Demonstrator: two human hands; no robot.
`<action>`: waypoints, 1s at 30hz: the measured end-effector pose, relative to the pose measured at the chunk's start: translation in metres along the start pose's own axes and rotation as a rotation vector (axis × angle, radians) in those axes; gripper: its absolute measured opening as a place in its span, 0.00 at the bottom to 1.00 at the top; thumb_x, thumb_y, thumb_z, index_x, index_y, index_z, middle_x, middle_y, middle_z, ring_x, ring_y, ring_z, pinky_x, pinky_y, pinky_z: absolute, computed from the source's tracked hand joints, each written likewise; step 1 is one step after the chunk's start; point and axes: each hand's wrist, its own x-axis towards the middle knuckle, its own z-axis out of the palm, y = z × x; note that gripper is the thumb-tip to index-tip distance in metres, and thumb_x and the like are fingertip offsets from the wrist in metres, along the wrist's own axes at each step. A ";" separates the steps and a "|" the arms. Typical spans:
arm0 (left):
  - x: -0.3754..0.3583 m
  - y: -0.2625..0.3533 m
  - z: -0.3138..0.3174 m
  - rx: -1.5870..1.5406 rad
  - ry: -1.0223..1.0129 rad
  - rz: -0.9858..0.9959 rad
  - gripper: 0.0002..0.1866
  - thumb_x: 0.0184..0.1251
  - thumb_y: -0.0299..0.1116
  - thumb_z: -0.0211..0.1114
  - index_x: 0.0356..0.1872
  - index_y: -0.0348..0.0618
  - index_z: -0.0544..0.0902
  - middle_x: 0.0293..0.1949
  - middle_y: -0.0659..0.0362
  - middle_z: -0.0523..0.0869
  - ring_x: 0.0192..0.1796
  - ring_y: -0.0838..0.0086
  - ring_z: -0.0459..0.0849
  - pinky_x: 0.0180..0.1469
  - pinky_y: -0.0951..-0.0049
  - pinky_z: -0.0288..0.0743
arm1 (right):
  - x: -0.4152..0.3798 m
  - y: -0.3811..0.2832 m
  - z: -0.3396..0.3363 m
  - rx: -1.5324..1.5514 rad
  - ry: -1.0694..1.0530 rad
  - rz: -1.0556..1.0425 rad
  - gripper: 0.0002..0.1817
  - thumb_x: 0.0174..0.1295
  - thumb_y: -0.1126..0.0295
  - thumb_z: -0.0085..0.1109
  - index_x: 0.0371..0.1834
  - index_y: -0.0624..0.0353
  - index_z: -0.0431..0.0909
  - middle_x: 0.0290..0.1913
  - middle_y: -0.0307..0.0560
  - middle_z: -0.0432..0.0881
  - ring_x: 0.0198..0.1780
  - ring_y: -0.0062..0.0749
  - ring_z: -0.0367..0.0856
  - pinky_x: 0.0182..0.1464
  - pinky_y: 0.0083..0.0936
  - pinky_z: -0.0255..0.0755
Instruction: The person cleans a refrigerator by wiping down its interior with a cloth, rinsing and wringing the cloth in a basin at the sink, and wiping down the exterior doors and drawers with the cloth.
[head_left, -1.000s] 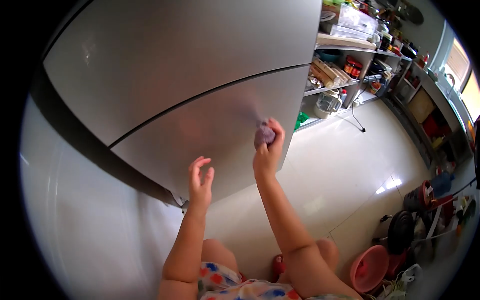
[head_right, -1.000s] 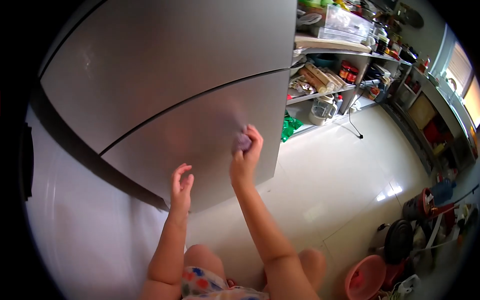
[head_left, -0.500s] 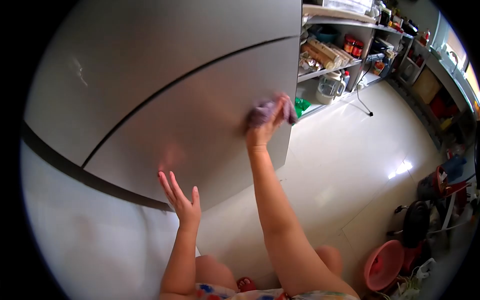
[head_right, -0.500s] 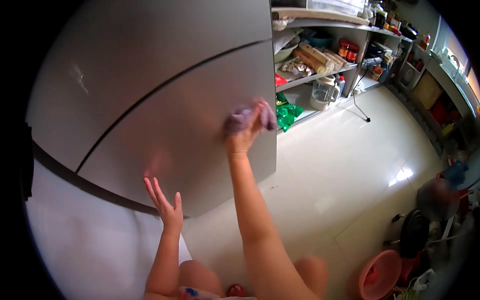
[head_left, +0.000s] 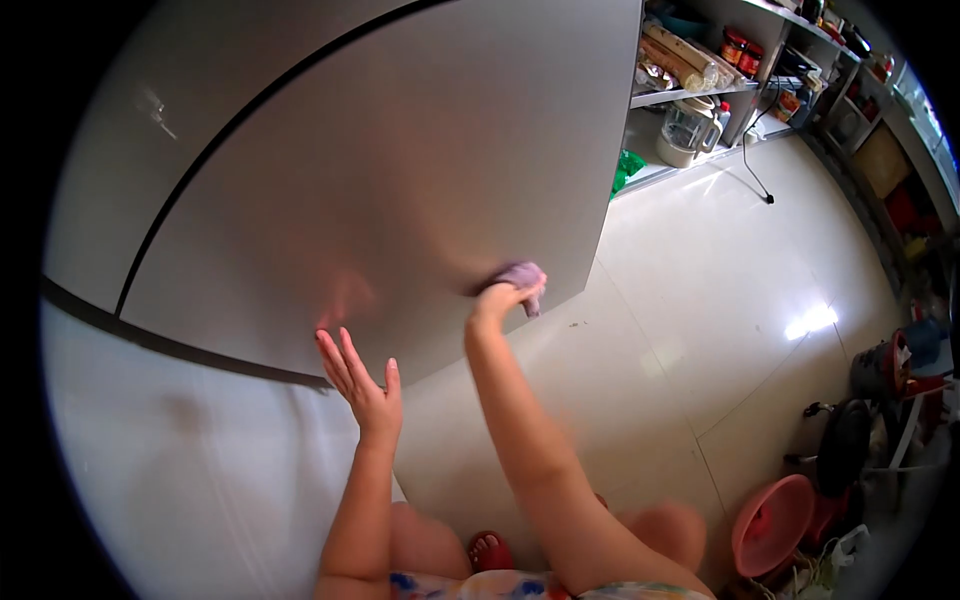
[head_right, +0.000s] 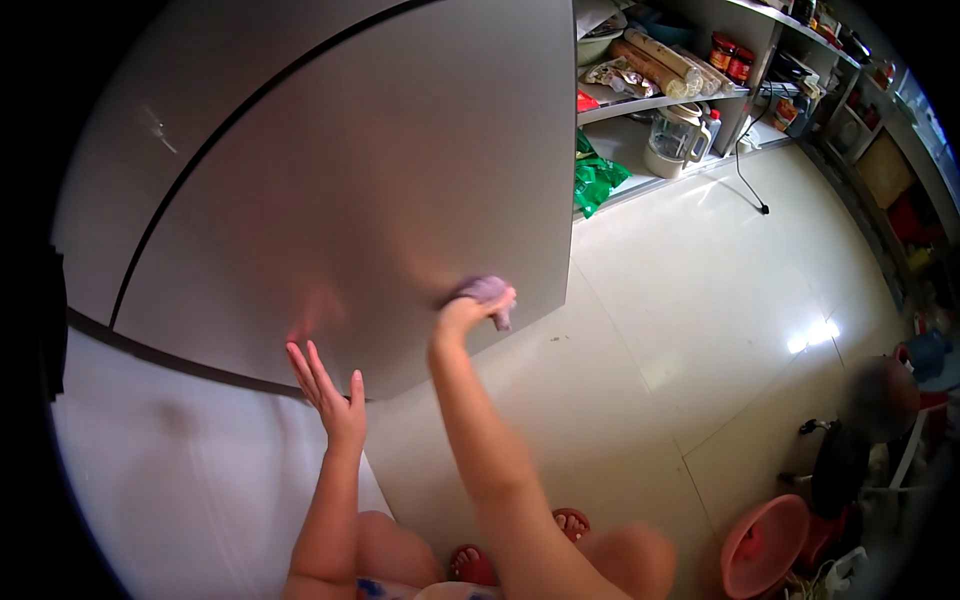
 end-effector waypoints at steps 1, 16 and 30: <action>0.000 -0.001 0.003 -0.005 0.006 -0.001 0.41 0.59 0.29 0.61 0.72 0.39 0.50 0.75 0.46 0.41 0.76 0.51 0.39 0.73 0.51 0.36 | -0.026 -0.012 0.011 0.083 -0.096 -0.136 0.34 0.71 0.49 0.37 0.72 0.60 0.48 0.71 0.52 0.53 0.69 0.42 0.55 0.70 0.36 0.48; -0.007 -0.023 0.017 0.068 -0.013 -0.003 0.41 0.58 0.30 0.62 0.72 0.39 0.51 0.75 0.44 0.40 0.76 0.50 0.37 0.72 0.47 0.35 | 0.116 -0.007 -0.017 0.095 0.001 0.123 0.36 0.63 0.46 0.38 0.70 0.56 0.56 0.61 0.50 0.64 0.60 0.37 0.65 0.63 0.37 0.61; -0.004 -0.013 -0.015 -0.025 -0.171 -0.052 0.42 0.56 0.25 0.59 0.73 0.42 0.50 0.75 0.47 0.41 0.76 0.52 0.39 0.72 0.46 0.36 | -0.040 -0.022 0.018 0.203 -0.005 0.569 0.27 0.61 0.50 0.34 0.53 0.59 0.67 0.62 0.47 0.65 0.59 0.36 0.64 0.61 0.35 0.59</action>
